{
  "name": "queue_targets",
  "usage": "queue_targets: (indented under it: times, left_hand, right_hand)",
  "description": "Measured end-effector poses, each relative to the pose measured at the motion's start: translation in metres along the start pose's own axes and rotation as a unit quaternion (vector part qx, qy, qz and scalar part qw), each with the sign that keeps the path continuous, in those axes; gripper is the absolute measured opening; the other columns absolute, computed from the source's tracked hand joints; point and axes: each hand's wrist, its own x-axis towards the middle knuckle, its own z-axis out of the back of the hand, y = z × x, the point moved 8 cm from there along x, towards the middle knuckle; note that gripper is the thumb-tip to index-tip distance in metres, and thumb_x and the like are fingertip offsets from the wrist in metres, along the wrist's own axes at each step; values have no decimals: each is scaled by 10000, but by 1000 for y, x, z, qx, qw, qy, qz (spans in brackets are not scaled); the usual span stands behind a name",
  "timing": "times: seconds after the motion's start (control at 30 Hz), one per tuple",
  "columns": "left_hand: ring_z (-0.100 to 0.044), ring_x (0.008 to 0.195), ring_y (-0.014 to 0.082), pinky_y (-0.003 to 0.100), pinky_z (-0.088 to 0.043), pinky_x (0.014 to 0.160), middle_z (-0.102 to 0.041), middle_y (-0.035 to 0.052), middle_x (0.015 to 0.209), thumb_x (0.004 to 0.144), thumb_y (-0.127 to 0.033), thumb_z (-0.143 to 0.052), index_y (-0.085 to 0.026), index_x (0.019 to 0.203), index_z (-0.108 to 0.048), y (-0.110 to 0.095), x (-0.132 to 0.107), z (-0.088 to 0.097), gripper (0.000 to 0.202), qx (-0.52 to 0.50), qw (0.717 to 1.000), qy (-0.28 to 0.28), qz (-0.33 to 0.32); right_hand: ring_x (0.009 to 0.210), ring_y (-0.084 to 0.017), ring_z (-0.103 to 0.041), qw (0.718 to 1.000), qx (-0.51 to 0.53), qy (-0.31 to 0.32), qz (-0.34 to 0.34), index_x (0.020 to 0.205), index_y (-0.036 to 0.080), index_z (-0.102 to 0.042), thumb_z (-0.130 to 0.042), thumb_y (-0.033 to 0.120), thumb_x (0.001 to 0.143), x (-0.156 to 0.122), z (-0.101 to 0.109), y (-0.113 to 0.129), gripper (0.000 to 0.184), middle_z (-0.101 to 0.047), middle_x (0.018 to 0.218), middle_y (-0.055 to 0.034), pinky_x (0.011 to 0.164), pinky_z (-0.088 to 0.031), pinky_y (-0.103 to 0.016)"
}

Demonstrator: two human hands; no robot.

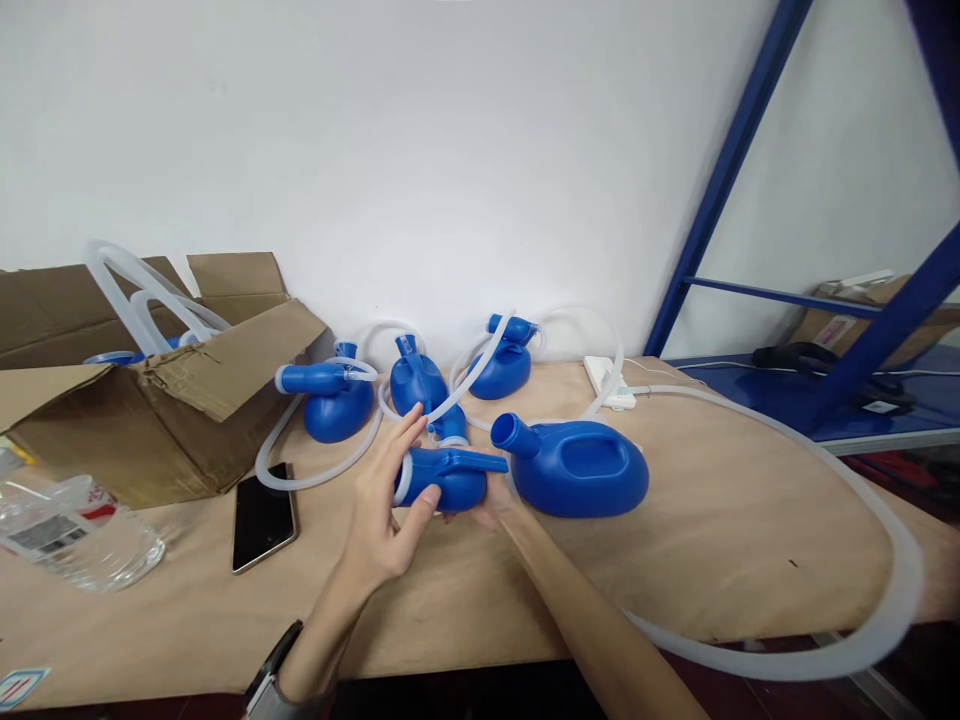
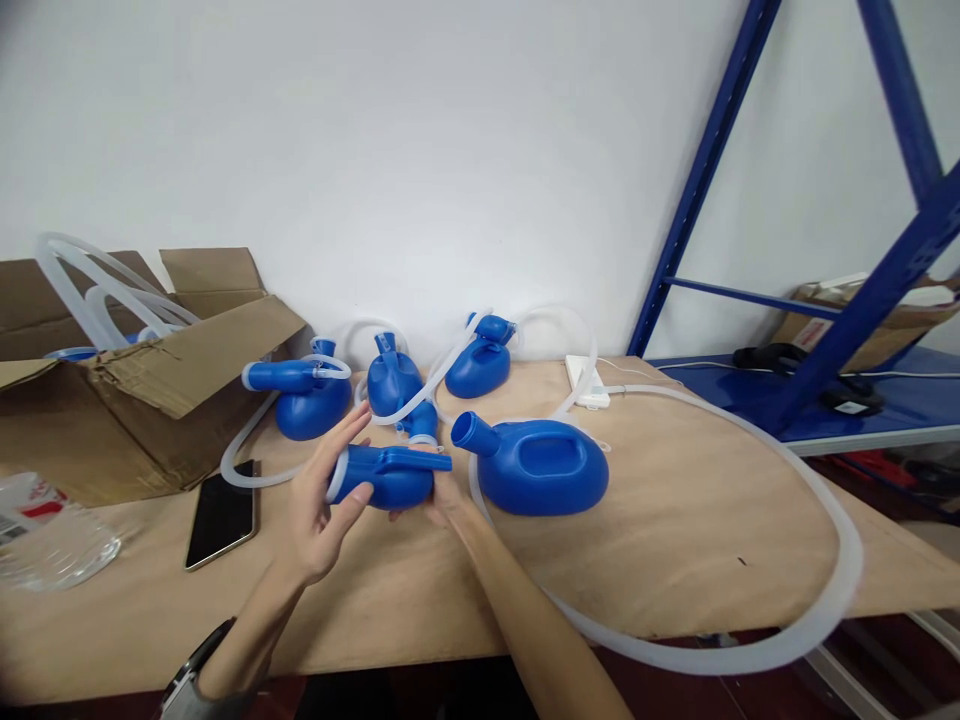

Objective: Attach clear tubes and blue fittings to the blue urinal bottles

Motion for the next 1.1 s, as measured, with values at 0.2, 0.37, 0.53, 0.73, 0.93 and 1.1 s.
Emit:
queue_targets:
  times: [0.2,0.37,0.53,0.73,0.93,1.1]
  left_hand:
    - [-623,1341,312,512,-545,1058,-559,121,1554,1070,-546,-248,-296,1603,-406,47,-16,-17,610,-153,977,79,122]
    - [-673,1233,355,563,-526,1051,-715,172,1327,974,-450,-522,-200,1306,-706,105,-14,-33,454,90,976,146,133]
    - [-623,1287,381,561,-480,1066,-663,212,1381,927,-342,-537,-153,1457,-560,127,-6,-58,563,199,947,215,128]
    - [-658,1215,382,494,-504,999,-695,178,1322,876,-436,-641,-198,1529,-450,135,-15,-69,720,188,928,255,194]
    - [-637,1230,347,503,-504,1049,-665,138,1321,792,-333,-714,-212,1401,-546,134,-9,-50,644,120,968,174,137]
    - [-654,1214,298,467,-551,1028,-645,113,1337,847,-264,-701,-253,1445,-520,74,-12,-35,625,66,980,185,30]
  right_hand:
    - [608,-185,-682,995,47,-38,-82,1097,207,-763,-757,586,816,-48,31,30,472,-762,1024,-91,413,-488,-248]
    - [621,-236,-744,989,72,-75,-109,1354,254,-659,-689,612,893,-101,52,30,584,-778,881,-74,462,-506,-271]
    - [648,-249,-758,974,121,-142,-130,1455,243,-552,-630,599,942,-113,65,11,629,-781,872,-89,439,-499,-261]
    - [704,-231,-776,951,207,-138,-186,1458,215,-552,-309,640,1070,-121,54,1,625,-788,1007,-135,461,-517,-233]
    - [679,-204,-753,949,216,-136,-184,1390,164,-603,-444,470,1066,-121,48,-1,474,-783,942,-116,450,-501,-208]
    - [617,-198,-744,951,226,-124,-171,1456,180,-557,-476,415,1032,-114,45,2,491,-779,944,-117,405,-453,-185]
